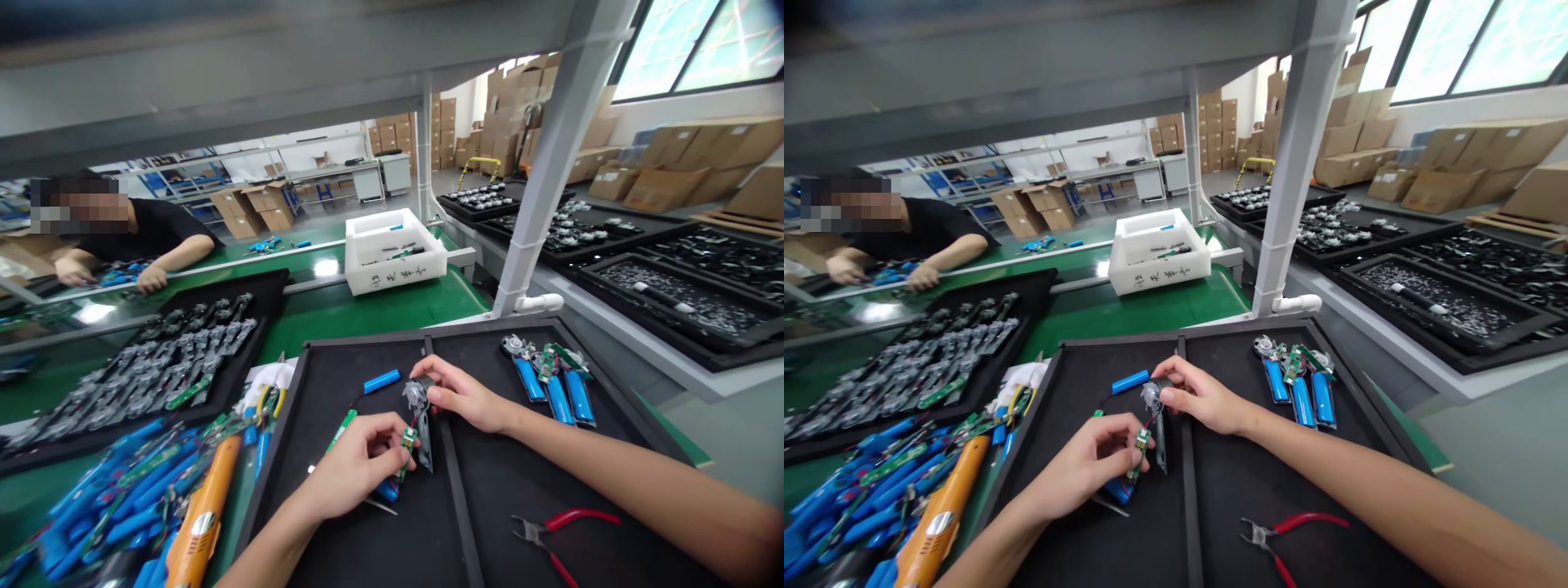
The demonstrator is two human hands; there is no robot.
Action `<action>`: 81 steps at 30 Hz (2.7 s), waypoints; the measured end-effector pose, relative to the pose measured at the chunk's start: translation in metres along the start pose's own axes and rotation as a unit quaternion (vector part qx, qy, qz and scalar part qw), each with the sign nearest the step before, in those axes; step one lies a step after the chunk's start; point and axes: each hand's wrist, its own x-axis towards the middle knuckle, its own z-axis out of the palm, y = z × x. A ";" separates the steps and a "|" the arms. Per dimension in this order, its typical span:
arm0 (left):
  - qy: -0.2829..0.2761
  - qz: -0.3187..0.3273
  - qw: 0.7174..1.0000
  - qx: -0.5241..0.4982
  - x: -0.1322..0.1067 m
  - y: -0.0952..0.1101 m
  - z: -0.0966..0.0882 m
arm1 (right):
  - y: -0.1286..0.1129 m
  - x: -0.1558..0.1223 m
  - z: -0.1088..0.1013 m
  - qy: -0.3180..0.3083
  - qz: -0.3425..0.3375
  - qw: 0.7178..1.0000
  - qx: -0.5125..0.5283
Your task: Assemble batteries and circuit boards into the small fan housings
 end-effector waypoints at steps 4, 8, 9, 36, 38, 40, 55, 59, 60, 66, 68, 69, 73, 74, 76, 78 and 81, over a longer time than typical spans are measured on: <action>0.006 0.004 1.000 -0.006 0.000 0.001 0.000 | -0.003 0.000 0.001 0.006 0.000 1.000 -0.015; 0.016 0.003 1.000 0.001 0.001 0.000 0.000 | -0.006 0.000 0.001 0.004 0.000 1.000 -0.023; 0.018 0.001 1.000 0.002 0.001 -0.001 0.000 | -0.007 0.000 0.001 0.003 0.001 1.000 -0.024; 0.010 0.005 1.000 -0.004 0.003 -0.006 -0.001 | -0.003 0.000 0.002 0.009 0.007 0.999 -0.036; 0.012 0.007 1.000 -0.011 0.003 -0.006 -0.002 | -0.003 0.000 0.002 0.015 0.008 0.999 -0.043; 0.012 0.010 1.000 -0.015 0.003 -0.006 -0.002 | -0.003 0.000 0.002 0.018 0.010 0.999 -0.050; 0.097 0.052 0.982 -0.154 0.008 -0.006 0.003 | 0.009 0.002 0.003 0.036 -0.036 0.999 -0.004; 0.187 0.101 0.955 -0.208 0.009 -0.004 0.004 | 0.001 -0.002 0.008 0.048 -0.056 0.990 -0.123; 0.205 0.112 0.948 -0.218 0.009 -0.004 0.005 | -0.003 -0.003 0.010 0.021 -0.072 0.982 -0.176; 0.227 0.139 0.939 -0.218 0.007 -0.004 0.014 | -0.021 -0.005 0.025 -0.053 -0.142 0.943 -0.296; 0.218 0.142 0.946 -0.193 0.008 -0.003 0.013 | -0.020 -0.002 0.027 -0.033 -0.116 0.960 -0.252; 0.212 0.144 0.950 -0.178 0.009 -0.004 0.010 | -0.018 -0.001 0.028 -0.023 -0.093 0.971 -0.221; 0.200 0.142 0.964 -0.103 0.020 -0.007 -0.004 | -0.010 0.005 0.030 0.060 -0.039 0.992 -0.103; 0.196 0.131 0.968 -0.090 0.022 -0.009 -0.007 | -0.009 0.007 0.030 0.088 -0.039 0.991 -0.088; 0.186 0.097 0.976 -0.063 0.024 -0.013 -0.011 | -0.012 0.009 0.029 0.131 -0.040 0.987 -0.089; 0.215 0.088 0.973 0.005 0.021 -0.015 -0.011 | -0.021 0.009 0.030 0.137 -0.031 0.979 -0.146; 0.319 0.188 0.920 0.125 0.010 -0.010 -0.006 | -0.044 0.007 0.034 0.092 -0.039 0.953 -0.284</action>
